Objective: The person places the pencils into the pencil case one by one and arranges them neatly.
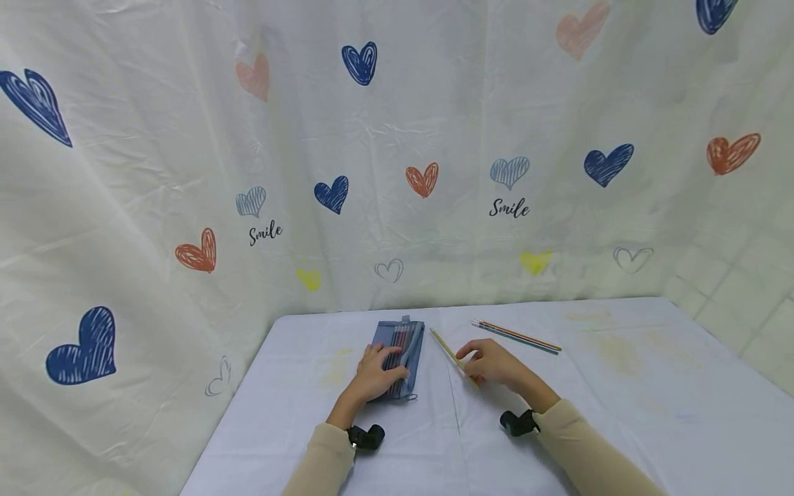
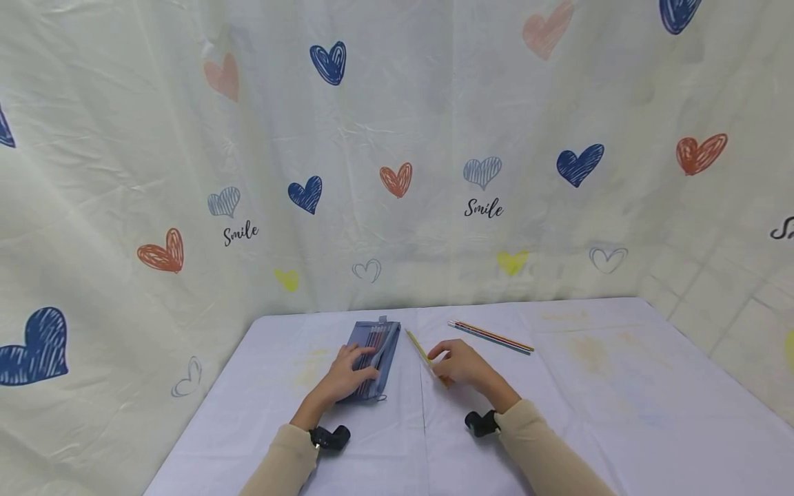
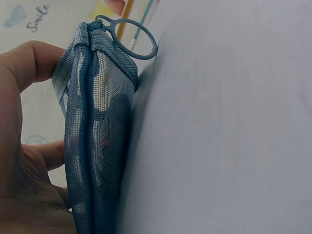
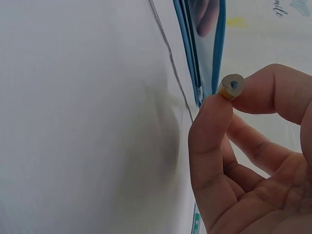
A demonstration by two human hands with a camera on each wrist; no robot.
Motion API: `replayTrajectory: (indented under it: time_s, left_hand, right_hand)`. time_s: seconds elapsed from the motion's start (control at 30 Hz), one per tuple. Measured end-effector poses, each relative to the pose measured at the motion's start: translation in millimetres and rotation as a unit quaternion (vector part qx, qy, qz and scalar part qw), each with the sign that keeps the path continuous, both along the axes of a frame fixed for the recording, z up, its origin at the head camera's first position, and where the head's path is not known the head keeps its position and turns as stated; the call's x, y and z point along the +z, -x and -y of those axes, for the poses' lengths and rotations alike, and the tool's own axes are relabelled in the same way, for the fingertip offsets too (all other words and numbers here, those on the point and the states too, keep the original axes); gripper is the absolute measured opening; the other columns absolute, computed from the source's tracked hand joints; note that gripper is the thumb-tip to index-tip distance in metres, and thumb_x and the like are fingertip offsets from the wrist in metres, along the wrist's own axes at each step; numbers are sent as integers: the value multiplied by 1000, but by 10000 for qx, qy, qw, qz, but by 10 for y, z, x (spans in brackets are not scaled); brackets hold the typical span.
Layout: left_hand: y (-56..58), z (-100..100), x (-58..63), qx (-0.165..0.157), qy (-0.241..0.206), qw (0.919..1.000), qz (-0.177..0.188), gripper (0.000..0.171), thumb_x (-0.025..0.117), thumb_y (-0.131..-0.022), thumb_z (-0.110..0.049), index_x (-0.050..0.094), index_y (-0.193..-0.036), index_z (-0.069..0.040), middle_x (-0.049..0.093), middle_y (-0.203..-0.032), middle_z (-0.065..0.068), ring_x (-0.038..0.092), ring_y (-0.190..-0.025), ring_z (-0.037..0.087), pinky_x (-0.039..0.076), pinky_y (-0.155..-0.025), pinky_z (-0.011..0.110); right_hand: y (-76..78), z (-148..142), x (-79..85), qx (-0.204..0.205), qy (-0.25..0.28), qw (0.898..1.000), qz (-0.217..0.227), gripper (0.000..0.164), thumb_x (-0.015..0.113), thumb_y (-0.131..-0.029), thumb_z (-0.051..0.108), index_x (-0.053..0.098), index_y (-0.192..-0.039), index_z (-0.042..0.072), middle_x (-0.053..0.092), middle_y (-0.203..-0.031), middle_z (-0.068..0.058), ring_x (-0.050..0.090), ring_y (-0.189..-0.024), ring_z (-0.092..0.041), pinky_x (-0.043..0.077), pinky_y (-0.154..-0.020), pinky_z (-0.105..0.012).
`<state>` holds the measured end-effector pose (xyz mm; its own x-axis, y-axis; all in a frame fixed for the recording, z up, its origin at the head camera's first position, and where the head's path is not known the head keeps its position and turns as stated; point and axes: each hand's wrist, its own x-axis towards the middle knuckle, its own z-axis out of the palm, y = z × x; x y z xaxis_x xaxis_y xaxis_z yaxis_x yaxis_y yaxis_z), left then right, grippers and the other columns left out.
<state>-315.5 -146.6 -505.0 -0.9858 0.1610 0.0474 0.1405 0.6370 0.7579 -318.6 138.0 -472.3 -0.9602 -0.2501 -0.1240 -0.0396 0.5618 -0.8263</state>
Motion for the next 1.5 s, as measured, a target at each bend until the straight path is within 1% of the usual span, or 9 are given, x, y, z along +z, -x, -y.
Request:
replayTrajectory:
  time_s: [0.2,0.37,0.53,0.8,1.03,1.27,1.5]
  left_hand:
    - [5,3,-6,6,16,10000,3,67,71,-82,-42,58,-144,-20,29,-166,21,10,-157,51,18,-112,81]
    - [5,3,-4,-1,-6,10000,31,67,71,-82,-42,58,-145,-20,29,-166,21,9,-157,51,17,-112,81]
    - [4,5,-1,20,-6,10000,49,67,71,-83,-42,58,-145,-21,28,-167,21,9,-156,51,18,-112,81]
    - [2,10,5,49,-6,10000,51,66,71,-83,-42,59,-144,-21,29,-166,21,9,-157,51,18,-113,80]
    - [-1,3,13,60,-6,9999,121,65,71,-84,-42,58,-145,-22,28,-167,20,9,-157,51,18,-113,81]
    - [20,9,-3,89,99,9999,72,66,71,-82,-44,59,-144,-23,29,-167,19,10,-157,51,19,-113,80]
    - [25,0,-8,101,70,9999,111,65,71,-83,-44,59,-144,-23,29,-166,20,9,-157,51,18,-114,80]
  right_hand:
    - [-5,78,-32,135,152,9997,105,29,66,-84,4,71,-112,7,64,-80,-6,58,-65,-17,47,-61,-29]
    - [-11,158,-52,155,134,9997,114,29,67,-83,5,71,-112,8,64,-80,-6,58,-65,-17,46,-59,-28]
    - [-8,251,-36,9,66,9999,81,30,67,-84,6,72,-113,9,65,-80,-6,57,-65,-16,45,-59,-28]
    - [59,403,-35,-262,-59,9996,69,28,67,-84,9,72,-112,11,63,-78,-5,57,-64,-16,44,-59,-28]
    - [96,527,-58,-446,32,9990,-2,29,66,-82,8,72,-111,6,64,-75,-6,57,-60,-14,46,-57,-27]
    - [93,677,-45,-573,186,9979,232,31,67,-86,9,69,-117,5,66,-82,-8,60,-64,-15,50,-57,-26]
    - [70,813,-22,-643,284,9968,391,38,68,-87,11,63,-124,3,67,-92,-10,63,-70,-18,50,-62,-27]
